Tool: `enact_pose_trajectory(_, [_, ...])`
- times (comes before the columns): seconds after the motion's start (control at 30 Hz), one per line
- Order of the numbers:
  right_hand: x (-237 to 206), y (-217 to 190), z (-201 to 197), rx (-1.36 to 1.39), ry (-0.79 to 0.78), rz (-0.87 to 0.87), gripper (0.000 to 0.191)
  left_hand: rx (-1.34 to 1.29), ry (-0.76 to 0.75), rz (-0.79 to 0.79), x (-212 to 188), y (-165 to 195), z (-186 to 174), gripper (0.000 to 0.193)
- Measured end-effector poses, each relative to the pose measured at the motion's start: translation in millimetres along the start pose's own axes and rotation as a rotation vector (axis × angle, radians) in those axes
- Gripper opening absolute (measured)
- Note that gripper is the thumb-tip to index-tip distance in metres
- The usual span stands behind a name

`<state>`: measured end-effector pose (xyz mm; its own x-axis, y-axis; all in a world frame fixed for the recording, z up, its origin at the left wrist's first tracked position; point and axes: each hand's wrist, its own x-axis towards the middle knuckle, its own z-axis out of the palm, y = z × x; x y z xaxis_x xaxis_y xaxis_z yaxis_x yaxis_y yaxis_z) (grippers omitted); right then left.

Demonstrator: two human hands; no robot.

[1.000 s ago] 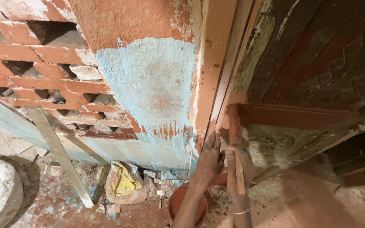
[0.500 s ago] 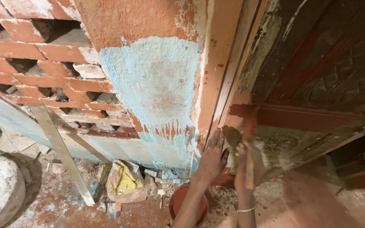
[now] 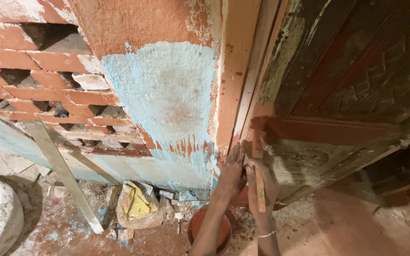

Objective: The person paints a wooden door with reddish-brown paint using a brush. They dip the brush into a paint container and apply paint to the door's surface, focusing on the lower section and edges.

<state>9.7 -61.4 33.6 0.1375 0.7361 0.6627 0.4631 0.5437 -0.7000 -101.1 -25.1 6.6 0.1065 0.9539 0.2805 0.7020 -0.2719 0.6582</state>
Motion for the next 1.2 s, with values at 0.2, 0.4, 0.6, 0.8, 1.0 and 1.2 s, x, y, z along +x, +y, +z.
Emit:
enact_pose_trajectory(0.2, [-7, 14, -8, 0.208, 0.089, 0.147, 0.018, 0.005, 0.045, 0.060, 2, -1, 5, 0.076])
enact_pose_trajectory(0.4, [-6, 15, -8, -0.004, 0.163, 0.235, 0.025, -0.072, 0.091, 0.036, 1, -4, 9, 0.077])
enact_pose_trajectory(0.6, [-5, 3, -7, 0.063, -0.022, 0.165, 0.025, -0.056, 0.138, 0.104, 4, -9, 6, 0.072])
enact_pose_trajectory(0.8, [0, 1, -7, -0.199, 0.150, 0.054, 0.020, -0.146, 0.173, 0.109, 3, -2, -3, 0.078])
enact_pose_trajectory(1.0, [-1, 14, -5, -0.081, -0.040, 0.082, 0.020, -0.062, 0.097, 0.050, 7, 6, -10, 0.078])
enact_pose_trajectory(1.2, [-3, 23, -2, 0.003, 0.217, 0.053, 0.013, -0.100, 0.069, -0.005, 6, 9, -14, 0.076])
